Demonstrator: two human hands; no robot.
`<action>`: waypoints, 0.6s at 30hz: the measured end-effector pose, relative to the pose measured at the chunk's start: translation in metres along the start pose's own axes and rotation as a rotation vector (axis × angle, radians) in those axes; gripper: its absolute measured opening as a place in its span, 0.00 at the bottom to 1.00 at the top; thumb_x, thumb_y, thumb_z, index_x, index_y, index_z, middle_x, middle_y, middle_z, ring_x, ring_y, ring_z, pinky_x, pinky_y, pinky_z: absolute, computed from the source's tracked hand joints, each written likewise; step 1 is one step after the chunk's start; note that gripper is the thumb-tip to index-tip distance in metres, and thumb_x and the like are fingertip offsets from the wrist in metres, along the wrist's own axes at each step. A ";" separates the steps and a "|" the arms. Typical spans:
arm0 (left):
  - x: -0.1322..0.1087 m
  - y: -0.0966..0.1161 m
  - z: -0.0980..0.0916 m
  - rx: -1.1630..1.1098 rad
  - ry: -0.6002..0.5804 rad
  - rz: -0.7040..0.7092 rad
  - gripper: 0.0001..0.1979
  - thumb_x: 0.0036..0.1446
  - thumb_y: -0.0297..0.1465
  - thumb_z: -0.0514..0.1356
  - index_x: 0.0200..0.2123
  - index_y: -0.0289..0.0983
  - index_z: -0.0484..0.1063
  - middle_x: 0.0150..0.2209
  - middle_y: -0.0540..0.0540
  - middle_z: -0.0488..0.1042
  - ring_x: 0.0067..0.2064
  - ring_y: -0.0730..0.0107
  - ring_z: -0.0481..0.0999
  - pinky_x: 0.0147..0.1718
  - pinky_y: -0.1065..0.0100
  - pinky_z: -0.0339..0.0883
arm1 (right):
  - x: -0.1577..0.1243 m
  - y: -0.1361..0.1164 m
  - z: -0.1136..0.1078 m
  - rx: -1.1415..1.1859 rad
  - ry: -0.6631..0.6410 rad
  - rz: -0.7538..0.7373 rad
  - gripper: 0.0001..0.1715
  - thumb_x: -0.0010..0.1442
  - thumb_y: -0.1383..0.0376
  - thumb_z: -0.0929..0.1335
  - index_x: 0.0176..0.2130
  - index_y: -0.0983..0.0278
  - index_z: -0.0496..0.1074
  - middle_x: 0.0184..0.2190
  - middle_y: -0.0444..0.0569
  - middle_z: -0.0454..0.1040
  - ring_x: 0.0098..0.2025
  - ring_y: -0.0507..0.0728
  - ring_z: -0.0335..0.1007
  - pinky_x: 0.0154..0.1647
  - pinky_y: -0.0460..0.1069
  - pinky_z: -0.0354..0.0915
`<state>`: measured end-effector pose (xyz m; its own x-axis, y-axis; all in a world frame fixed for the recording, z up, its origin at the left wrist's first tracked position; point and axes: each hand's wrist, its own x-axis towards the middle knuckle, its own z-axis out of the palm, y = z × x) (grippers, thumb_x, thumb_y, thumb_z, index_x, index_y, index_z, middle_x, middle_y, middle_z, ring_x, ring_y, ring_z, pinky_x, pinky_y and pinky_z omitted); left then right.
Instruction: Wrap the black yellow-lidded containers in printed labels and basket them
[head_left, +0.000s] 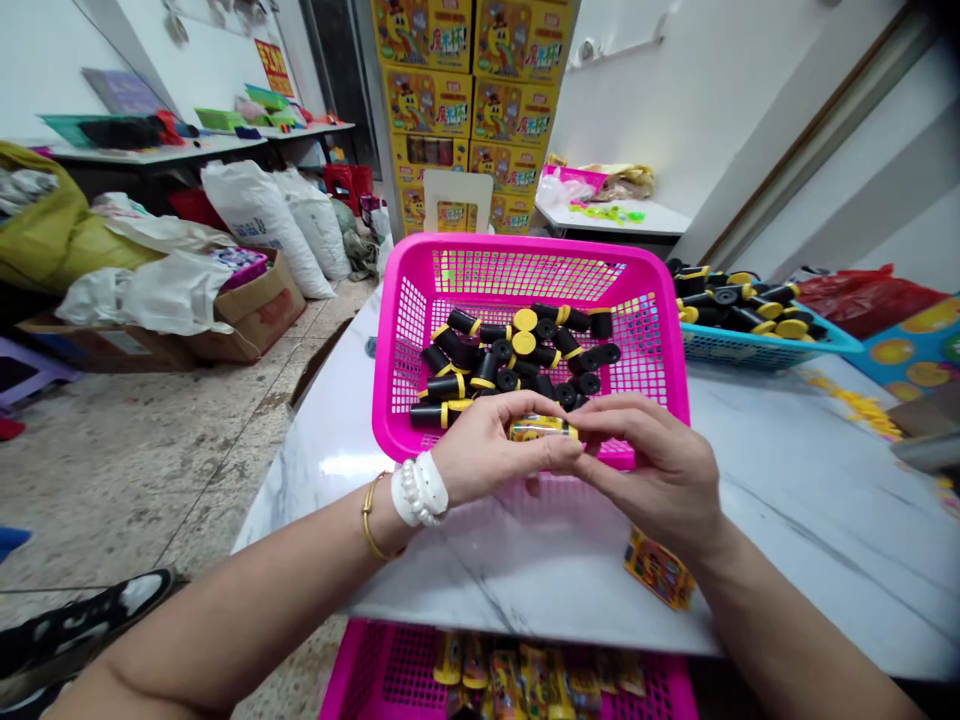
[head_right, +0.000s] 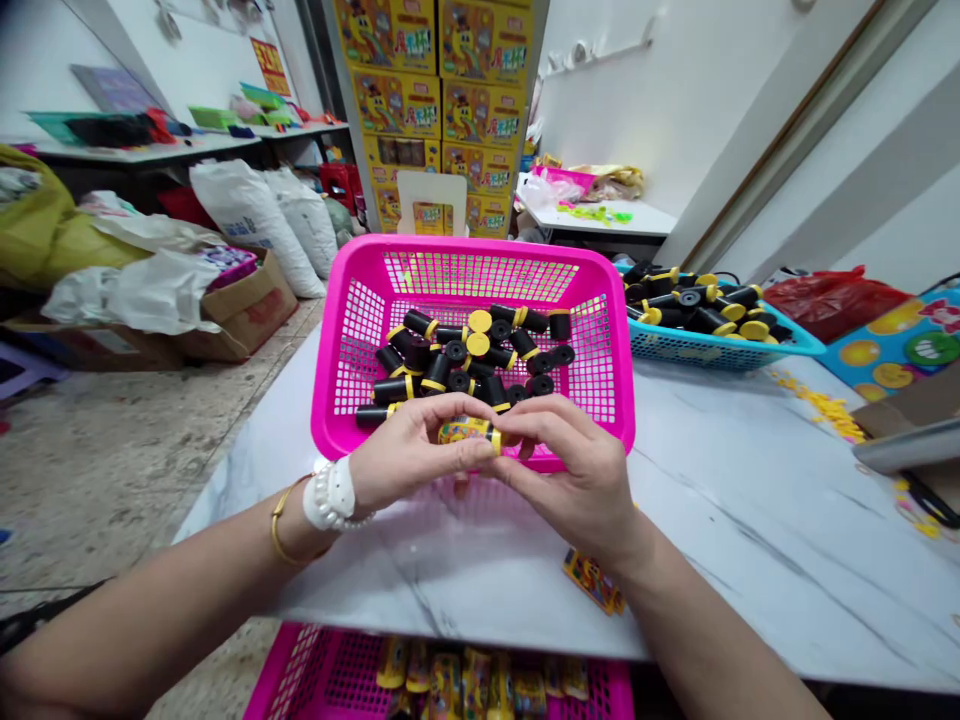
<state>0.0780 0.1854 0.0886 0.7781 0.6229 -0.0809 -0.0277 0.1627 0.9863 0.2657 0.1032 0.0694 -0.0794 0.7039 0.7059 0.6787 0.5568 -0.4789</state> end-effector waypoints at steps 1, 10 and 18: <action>0.000 0.002 -0.002 0.020 -0.004 -0.018 0.25 0.52 0.43 0.72 0.47 0.34 0.75 0.32 0.48 0.78 0.27 0.74 0.76 0.24 0.73 0.71 | 0.000 0.001 0.000 -0.005 0.017 0.006 0.14 0.58 0.68 0.78 0.45 0.60 0.78 0.42 0.49 0.78 0.36 0.52 0.77 0.34 0.46 0.77; 0.008 -0.002 -0.014 0.075 0.016 -0.053 0.15 0.57 0.36 0.69 0.43 0.32 0.77 0.28 0.49 0.76 0.25 0.77 0.72 0.26 0.74 0.65 | -0.003 0.014 -0.001 0.153 0.001 0.129 0.17 0.58 0.70 0.77 0.47 0.57 0.80 0.45 0.49 0.79 0.43 0.54 0.80 0.41 0.48 0.80; -0.001 -0.018 0.006 0.147 0.108 0.286 0.16 0.53 0.31 0.70 0.46 0.33 0.79 0.41 0.43 0.81 0.40 0.67 0.79 0.40 0.67 0.74 | -0.006 0.002 0.000 0.321 0.098 0.277 0.17 0.53 0.69 0.80 0.43 0.53 0.83 0.37 0.44 0.82 0.39 0.54 0.80 0.39 0.47 0.78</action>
<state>0.0816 0.1777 0.0715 0.6808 0.7061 0.1948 -0.1383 -0.1372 0.9808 0.2679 0.1005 0.0644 0.1543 0.8094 0.5667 0.4020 0.4725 -0.7843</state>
